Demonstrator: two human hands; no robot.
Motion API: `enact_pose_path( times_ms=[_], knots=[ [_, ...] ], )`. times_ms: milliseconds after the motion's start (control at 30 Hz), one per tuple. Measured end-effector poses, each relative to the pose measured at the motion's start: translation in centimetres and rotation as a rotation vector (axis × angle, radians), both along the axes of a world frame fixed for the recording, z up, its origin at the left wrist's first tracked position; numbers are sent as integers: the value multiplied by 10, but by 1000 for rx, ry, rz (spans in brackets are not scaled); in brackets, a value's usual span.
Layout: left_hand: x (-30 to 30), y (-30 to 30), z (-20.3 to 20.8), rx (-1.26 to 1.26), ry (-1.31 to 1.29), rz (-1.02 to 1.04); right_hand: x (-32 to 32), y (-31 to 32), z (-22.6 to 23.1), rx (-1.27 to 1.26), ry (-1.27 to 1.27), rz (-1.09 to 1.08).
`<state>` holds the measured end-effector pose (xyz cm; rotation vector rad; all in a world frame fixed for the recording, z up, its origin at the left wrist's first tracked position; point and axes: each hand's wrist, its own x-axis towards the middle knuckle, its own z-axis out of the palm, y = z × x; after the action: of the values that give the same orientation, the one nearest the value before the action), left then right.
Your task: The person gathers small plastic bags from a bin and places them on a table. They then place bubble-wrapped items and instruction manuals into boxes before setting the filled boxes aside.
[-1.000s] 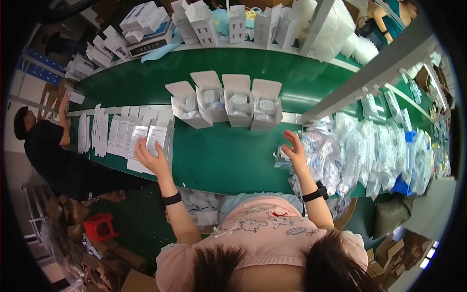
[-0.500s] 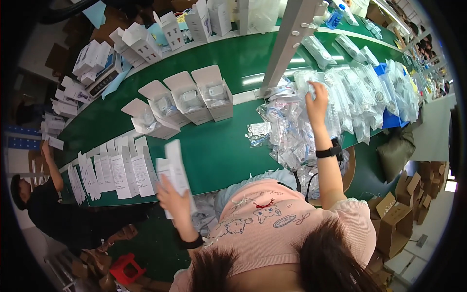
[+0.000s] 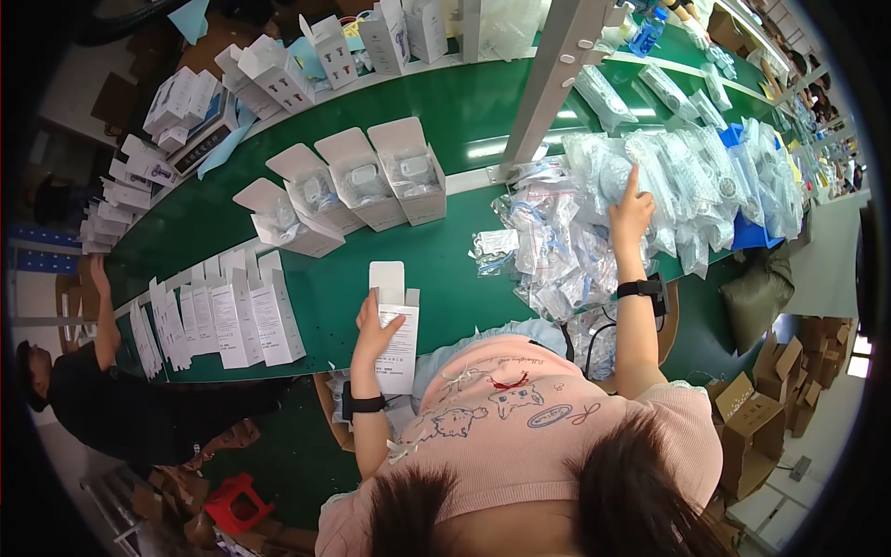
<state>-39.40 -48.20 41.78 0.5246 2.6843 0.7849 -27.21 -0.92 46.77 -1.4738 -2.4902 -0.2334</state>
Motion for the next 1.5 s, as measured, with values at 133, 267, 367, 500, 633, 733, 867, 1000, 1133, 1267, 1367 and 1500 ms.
enact_pose_path(
  times_ms=[133, 267, 367, 500, 633, 733, 867, 1000, 1133, 1267, 1367, 1500],
  knots=[
    [-1, 6, 4, 426, -222, 5, 28, 20, -23, -148, 523, 226],
    [-2, 29, 67, 432, -184, -68, 35, 5, -18, 123, 240, 223],
    [2, 38, 81, 544, -138, -100, 20, -24, -4, -16, 17, -73],
    [-1, 52, 78, 709, -142, -102, 13, -15, -3, 84, -69, -72],
    [-4, 69, 98, 686, 81, -98, 23, -4, -3, -35, 236, 142],
    [-6, 82, 98, 614, 155, -153, 37, 21, -16, -45, 427, 232],
    [-11, 96, 83, 620, 268, -118, 24, -8, 71, -1148, 925, 140],
    [-10, 104, 84, 647, 295, -104, -8, -89, 151, -1494, 1002, 678],
    [-9, 110, 69, 772, 224, -15, -68, -136, 194, -1358, 237, 1030],
    [-2, 113, 62, 806, 187, 11, -114, -157, 196, -954, -336, 1279],
    [7, 114, 57, 804, 217, -4, -148, -173, 188, -730, -549, 1417],
    [14, 119, 53, 869, 294, -93, -181, -224, 182, -481, -1147, 1687]
  ],
)
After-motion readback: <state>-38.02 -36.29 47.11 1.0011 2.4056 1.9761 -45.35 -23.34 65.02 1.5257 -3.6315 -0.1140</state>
